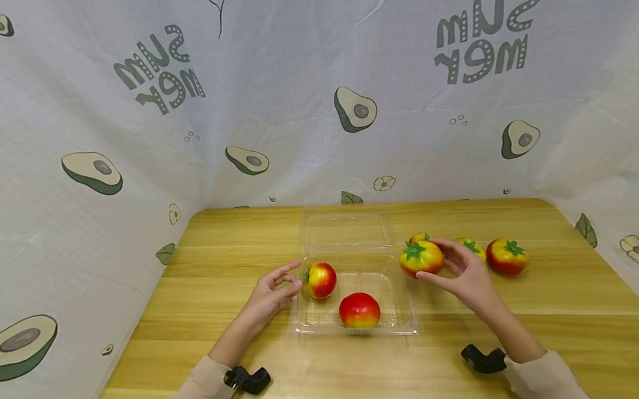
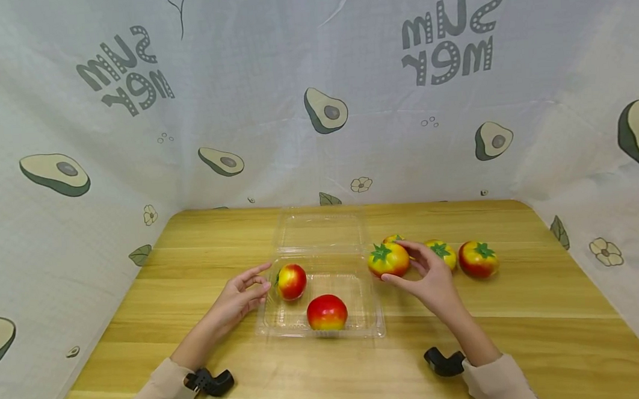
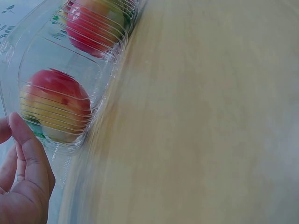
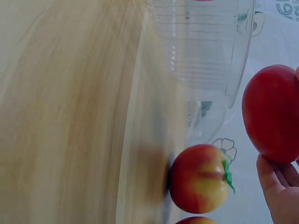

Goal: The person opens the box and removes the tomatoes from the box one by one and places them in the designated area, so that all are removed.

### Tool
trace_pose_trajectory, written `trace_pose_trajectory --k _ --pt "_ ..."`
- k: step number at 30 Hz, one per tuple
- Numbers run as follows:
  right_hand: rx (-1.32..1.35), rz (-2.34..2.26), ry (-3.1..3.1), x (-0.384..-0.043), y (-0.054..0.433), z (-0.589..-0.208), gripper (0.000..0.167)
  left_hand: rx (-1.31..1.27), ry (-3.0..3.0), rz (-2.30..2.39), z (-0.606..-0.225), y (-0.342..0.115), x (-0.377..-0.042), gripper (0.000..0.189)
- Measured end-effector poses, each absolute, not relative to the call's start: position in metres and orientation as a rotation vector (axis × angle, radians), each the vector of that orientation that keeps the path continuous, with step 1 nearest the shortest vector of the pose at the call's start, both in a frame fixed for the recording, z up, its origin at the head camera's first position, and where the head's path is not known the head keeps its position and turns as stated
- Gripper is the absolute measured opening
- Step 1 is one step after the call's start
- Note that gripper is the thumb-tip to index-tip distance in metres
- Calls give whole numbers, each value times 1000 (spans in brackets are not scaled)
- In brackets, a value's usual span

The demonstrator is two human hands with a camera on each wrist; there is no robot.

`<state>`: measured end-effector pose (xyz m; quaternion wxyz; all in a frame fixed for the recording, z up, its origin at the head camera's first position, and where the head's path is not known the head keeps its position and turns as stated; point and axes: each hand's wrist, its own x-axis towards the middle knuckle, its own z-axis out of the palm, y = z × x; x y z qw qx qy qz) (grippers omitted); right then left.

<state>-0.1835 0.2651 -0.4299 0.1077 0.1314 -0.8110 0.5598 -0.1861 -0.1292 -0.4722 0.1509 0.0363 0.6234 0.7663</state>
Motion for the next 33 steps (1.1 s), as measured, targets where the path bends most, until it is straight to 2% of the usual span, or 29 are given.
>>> trace_pose_trajectory --k 19,33 --pt "326 1664 -2429 -173 280 -434 59 110 1795 2203 -468 -128 -186 56" --pt "268 1689 -2487 -171 287 -441 65 109 1809 2184 -470 -130 -185 56"
